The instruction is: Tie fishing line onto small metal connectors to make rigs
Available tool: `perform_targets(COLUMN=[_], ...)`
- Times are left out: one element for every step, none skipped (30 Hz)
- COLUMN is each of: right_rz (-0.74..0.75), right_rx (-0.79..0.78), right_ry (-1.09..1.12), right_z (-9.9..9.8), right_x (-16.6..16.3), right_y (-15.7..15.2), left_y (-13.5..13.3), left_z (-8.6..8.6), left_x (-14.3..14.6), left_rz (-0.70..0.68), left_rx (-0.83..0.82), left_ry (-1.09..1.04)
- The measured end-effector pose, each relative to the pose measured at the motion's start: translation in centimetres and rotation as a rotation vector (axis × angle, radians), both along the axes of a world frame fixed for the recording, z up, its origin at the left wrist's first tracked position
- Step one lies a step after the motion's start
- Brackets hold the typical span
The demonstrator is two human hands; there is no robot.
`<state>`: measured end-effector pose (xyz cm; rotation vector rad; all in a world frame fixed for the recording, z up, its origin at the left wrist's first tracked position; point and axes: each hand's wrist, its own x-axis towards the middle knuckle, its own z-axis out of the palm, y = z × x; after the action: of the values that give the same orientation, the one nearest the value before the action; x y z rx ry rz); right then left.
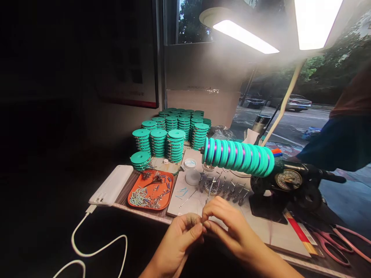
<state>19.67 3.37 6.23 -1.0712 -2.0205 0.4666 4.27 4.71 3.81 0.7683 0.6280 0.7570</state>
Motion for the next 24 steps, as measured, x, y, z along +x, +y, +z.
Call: perform_targets(right_rz=[-0.015, -0.045, -0.088, -0.143, -0.199, -0.245, -0.274, -0.282, -0.273, -0.247, -0.21, -0.166, -0.125, -0.09, -0.062, -0.037, -0.018, 0.0, 0.014, 0.021, 0.021, 0.014, 0.003, -0.004], right_rx=[0.024, 0.056, 0.085, 0.097, 0.078, 0.022, -0.064, -0.169, -0.283, -0.395, -0.501, -0.599, -0.686, -0.757, -0.813, -0.856, -0.885, -0.903, -0.914, -0.918, -0.914, -0.902, -0.888, -0.875], right_ry=[0.002, 0.01, 0.033, 0.074, 0.127, 0.19, 0.259, 0.333, 0.414, 0.5, 0.597, 0.691, 0.775, 0.844, 0.896, 0.935, 0.968, 0.99, 1.007, 1.017, 1.019, 1.015, 1.006, 0.996], right_z=[-0.2, -0.5, -0.7, -1.0, -1.2, -1.5, -1.7, -2.0, -2.3, -2.5, -2.8, -3.0, -3.2, -3.4, -3.6, -3.7, -3.8, -3.8, -3.7, -3.6, -3.4, -3.2, -3.0, -2.9], right_x=[0.1, 0.1, 0.2, 0.2, 0.2, 0.1, 0.0, -0.3, -0.6, -0.9, -1.2, -1.5, -1.8, -2.0, -2.2, -2.4, -2.5, -2.6, -2.7, -2.7, -2.8, -2.8, -2.9, -3.0], right_y=[-0.1, -0.3, -0.6, -0.9, -1.2, -1.5, -1.8, -2.0, -2.2, -2.2, -2.2, -2.1, -1.9, -1.7, -1.5, -1.3, -1.2, -1.1, -1.0, -1.0, -1.0, -1.0, -1.0, -1.0], left_y=[-0.1, -0.2, -0.3, -0.4, -0.4, -0.5, -0.5, -0.6, -0.6, -0.7, -0.8, -0.9, -0.9, -1.0, -1.1, -1.2, -1.2, -1.3, -1.3, -1.4, -1.4, -1.5, -1.6, -1.6], left_z=[-0.1, -0.2, -0.2, -0.2, -0.3, -0.3, -0.3, -0.4, -0.6, -0.7, -0.9, -1.1, -1.3, -1.4, -1.5, -1.5, -1.5, -1.5, -1.4, -1.3, -1.2, -1.2, -1.1, -1.1], left_x=[0.1, 0.2, 0.3, 0.3, 0.4, 0.4, 0.4, 0.4, 0.3, 0.3, 0.3, 0.2, 0.2, 0.2, 0.2, 0.2, 0.2, 0.2, 0.2, 0.2, 0.2, 0.3, 0.3, 0.3], left_rz=[0.02, 0.047, 0.071, 0.09, 0.105, 0.116, 0.123, 0.127, 0.129, 0.127, 0.122, 0.114, 0.105, 0.091, 0.075, 0.057, 0.041, 0.028, 0.023, 0.024, 0.032, 0.047, 0.069, 0.095], left_rx=[-0.041, -0.08, -0.116, -0.15, -0.181, -0.207, -0.23, -0.251, -0.268, -0.281, -0.291, -0.296, -0.292, -0.281, -0.263, -0.241, -0.215, -0.191, -0.17, -0.152, -0.131, -0.108, -0.085, -0.063], left_ry=[-0.031, -0.056, -0.076, -0.096, -0.116, -0.134, -0.151, -0.166, -0.18, -0.191, -0.198, -0.205, -0.212, -0.221, -0.232, -0.244, -0.252, -0.256, -0.253, -0.244, -0.227, -0.204, -0.176, -0.143])
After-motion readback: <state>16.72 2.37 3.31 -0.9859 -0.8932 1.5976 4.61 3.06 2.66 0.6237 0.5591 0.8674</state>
